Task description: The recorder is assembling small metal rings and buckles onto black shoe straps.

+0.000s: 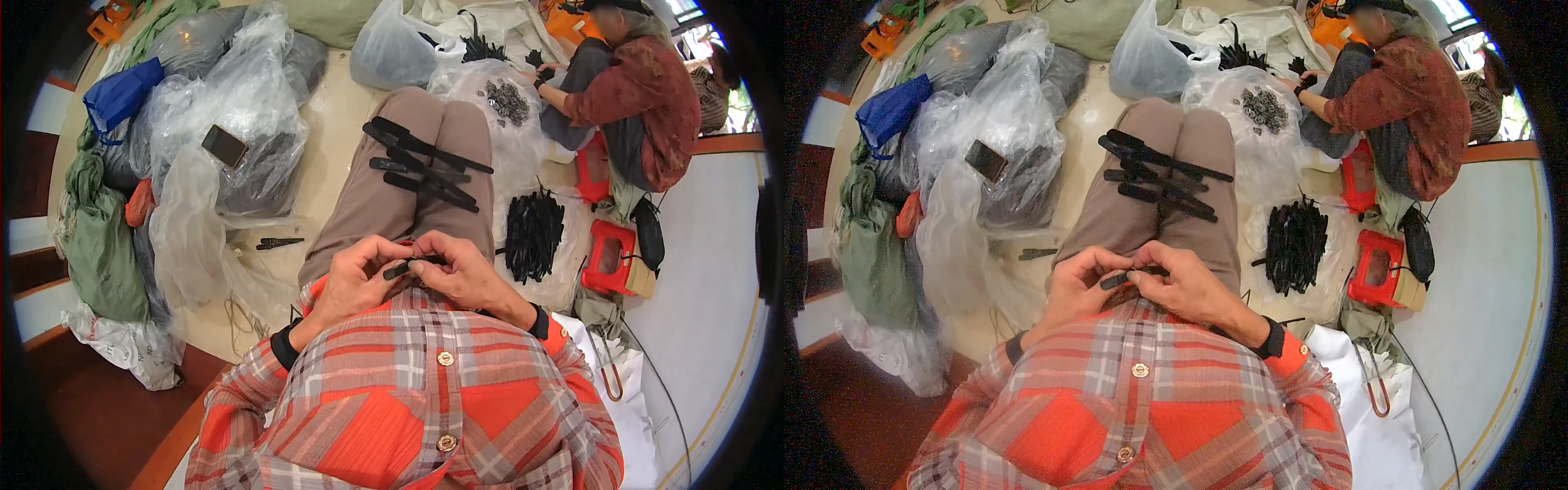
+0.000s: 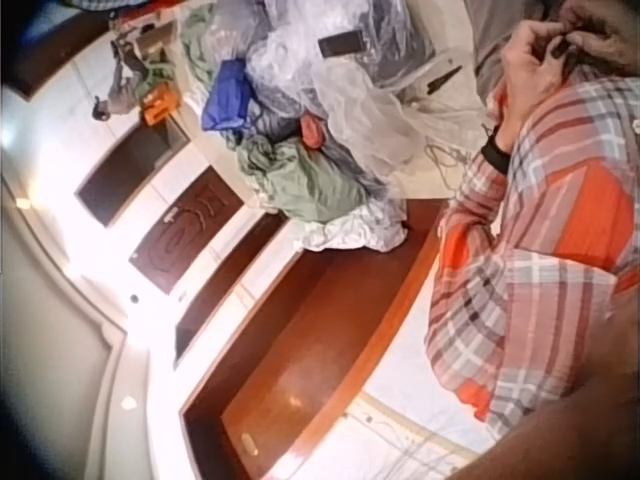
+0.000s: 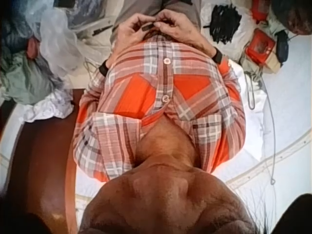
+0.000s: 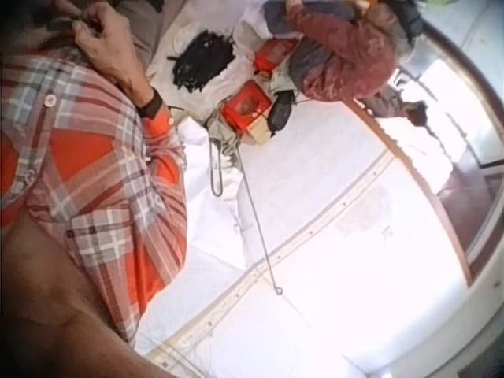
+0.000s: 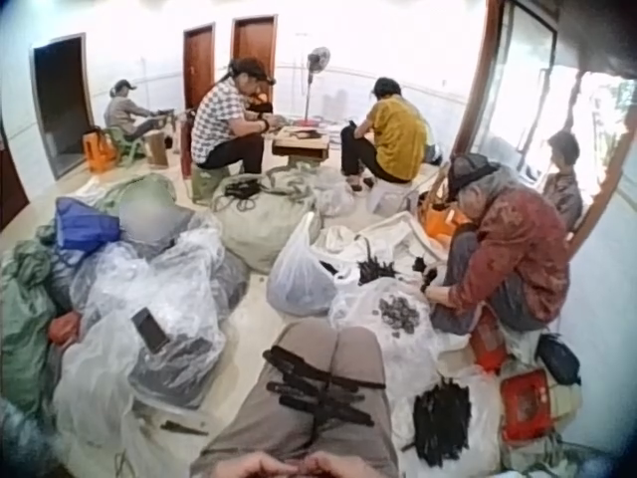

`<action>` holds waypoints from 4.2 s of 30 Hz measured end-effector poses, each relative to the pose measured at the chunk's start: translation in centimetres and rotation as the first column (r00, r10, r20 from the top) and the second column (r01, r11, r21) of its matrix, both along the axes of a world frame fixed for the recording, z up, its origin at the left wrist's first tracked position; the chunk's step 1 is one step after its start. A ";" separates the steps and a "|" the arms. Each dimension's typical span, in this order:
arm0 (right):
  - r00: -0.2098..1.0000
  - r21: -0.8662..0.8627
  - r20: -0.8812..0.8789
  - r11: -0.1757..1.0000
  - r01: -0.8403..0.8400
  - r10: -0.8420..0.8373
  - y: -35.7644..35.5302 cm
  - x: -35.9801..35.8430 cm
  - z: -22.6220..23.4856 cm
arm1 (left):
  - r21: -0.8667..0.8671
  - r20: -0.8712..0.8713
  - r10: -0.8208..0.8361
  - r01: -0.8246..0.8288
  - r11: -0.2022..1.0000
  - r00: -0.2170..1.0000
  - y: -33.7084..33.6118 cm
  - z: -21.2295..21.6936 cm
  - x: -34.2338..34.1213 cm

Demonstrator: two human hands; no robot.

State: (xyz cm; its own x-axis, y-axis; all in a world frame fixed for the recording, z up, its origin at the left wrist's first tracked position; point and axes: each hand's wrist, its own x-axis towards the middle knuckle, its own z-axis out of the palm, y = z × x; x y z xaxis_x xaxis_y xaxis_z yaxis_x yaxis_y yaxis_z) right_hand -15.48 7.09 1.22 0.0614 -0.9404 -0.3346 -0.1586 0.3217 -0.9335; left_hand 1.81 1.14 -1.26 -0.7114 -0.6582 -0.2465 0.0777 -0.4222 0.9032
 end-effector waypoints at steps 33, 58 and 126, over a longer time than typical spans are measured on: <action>0.990 -0.122 0.027 0.983 0.141 -0.138 -1.9 -1.3 -0.2 | 0.037 0.046 -0.063 0.062 0.997 0.997 -4.1 0.9 -1.7; 0.740 -0.465 -0.654 0.856 -0.227 -0.159 -2.3 0.4 0.0 | 0.210 0.131 -0.069 0.040 0.977 0.989 -3.6 1.7 -1.8; 0.915 -0.211 -0.290 0.913 -0.348 0.282 -4.0 -2.0 1.3 | -0.133 -0.071 -0.079 0.070 0.989 0.994 -2.9 -0.4 -0.5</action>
